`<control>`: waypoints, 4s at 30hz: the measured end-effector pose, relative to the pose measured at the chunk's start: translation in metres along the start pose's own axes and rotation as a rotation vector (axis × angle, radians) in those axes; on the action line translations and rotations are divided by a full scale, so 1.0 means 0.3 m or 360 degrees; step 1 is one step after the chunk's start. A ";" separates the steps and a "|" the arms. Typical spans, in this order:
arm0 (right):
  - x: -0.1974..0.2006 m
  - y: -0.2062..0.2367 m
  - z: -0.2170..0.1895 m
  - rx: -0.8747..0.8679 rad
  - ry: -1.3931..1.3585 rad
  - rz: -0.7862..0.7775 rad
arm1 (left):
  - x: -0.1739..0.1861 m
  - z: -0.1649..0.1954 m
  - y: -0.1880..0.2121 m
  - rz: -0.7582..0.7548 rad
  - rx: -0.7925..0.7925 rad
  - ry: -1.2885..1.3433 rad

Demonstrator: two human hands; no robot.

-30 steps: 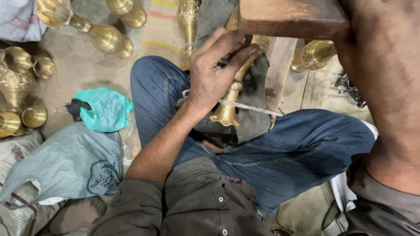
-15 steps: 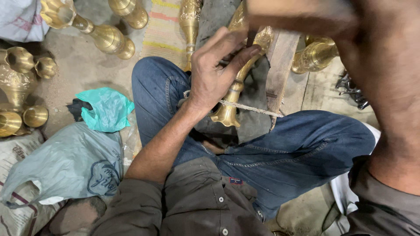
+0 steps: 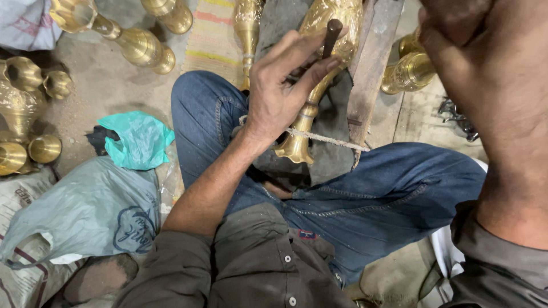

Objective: The person sits cross-legged on the floor with a brass vase held against their lap by a rope looped around their leg. They hold a punch against the vase's surface and strike it with a wooden mallet, working the decorative pattern around the brass body.

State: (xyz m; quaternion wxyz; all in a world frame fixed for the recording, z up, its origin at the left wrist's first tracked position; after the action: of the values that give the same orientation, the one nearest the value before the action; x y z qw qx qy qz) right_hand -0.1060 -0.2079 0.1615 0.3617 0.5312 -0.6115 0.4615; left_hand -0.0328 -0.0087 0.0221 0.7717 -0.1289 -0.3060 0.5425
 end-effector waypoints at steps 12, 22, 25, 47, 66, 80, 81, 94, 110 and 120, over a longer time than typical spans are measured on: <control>-0.018 0.026 0.044 0.0002 -0.0177 -0.0009 | -0.002 -0.018 0.003 -0.0084 0.0104 0.0039; -0.061 0.044 0.118 -0.0062 -0.0271 0.0014 | 0.016 -0.001 0.002 -0.0114 -0.0001 0.0101; -0.059 0.041 0.118 0.0012 -0.0223 0.0024 | 0.012 -0.001 -0.003 -0.0129 0.0017 0.0095; -0.065 0.064 0.129 -0.0092 -0.0270 0.0084 | 0.034 0.015 -0.012 -0.0207 0.0143 0.0192; -0.049 0.032 0.072 -0.0115 -0.0081 -0.0071 | 0.025 -0.009 -0.020 -0.0263 0.0136 0.0274; -0.062 0.038 0.093 -0.0042 -0.0081 0.0031 | 0.035 0.008 -0.028 -0.0305 0.0205 0.0242; -0.053 0.041 0.071 0.0193 0.0207 0.0077 | 0.037 0.014 -0.028 -0.0268 0.0090 0.0318; -0.046 0.017 0.030 0.0213 0.0199 0.0038 | 0.035 -0.014 -0.024 -0.0314 0.0102 0.0283; -0.333 -0.150 0.165 -0.0511 -0.0927 -0.0300 | 0.130 -0.132 0.023 0.0319 0.0629 0.0852; -0.437 -0.118 0.248 -0.0135 -0.1511 -0.0098 | 0.065 -0.038 -0.039 -0.0447 0.0032 0.0137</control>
State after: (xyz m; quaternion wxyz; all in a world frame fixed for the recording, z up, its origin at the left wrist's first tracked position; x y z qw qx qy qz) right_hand -0.0449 -0.2375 0.0224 0.0772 0.6860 -0.7114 0.1313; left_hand -0.0125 0.0063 0.0259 0.8536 -0.1001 -0.2822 0.4262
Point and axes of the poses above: each hand's wrist, its own y-axis away from the middle knuckle, its own x-axis out of the back of the hand, z = x × y, the point moved 4 cm from there along -y, towards the middle knuckle, and after that the axes turned 5 degrees about -y, right-handed, at the moved point
